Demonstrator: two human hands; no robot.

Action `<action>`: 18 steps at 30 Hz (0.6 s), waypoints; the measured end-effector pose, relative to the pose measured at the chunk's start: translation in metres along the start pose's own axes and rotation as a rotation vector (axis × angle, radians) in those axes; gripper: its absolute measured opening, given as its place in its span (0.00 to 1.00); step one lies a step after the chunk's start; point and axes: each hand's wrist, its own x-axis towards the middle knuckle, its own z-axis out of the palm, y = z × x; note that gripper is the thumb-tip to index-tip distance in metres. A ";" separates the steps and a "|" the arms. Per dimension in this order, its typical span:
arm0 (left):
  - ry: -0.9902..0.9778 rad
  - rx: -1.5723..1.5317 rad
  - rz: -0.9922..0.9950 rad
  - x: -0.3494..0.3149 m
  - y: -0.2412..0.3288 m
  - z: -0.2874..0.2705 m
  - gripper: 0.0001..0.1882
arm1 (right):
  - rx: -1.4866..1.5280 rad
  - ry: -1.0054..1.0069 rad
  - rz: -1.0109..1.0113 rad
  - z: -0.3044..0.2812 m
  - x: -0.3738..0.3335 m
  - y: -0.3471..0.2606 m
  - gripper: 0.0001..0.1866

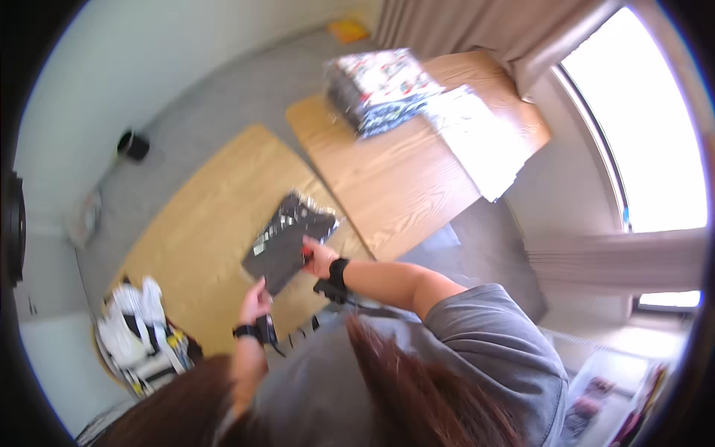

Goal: Folding clothes and putting them into plastic bags.

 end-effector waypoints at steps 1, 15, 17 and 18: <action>-0.022 -0.042 0.061 0.003 -0.003 -0.007 0.16 | -0.034 0.037 -0.019 0.003 0.002 -0.003 0.13; 0.093 -0.223 0.167 0.023 -0.008 -0.032 0.21 | -0.275 -0.298 -0.559 0.130 -0.186 -0.215 0.09; 0.142 -0.264 0.187 0.028 -0.016 -0.042 0.20 | -0.229 -0.389 -0.649 0.137 -0.199 -0.260 0.09; 0.187 -0.296 0.178 0.030 -0.019 -0.043 0.18 | -0.218 -0.452 -0.697 0.143 -0.210 -0.283 0.10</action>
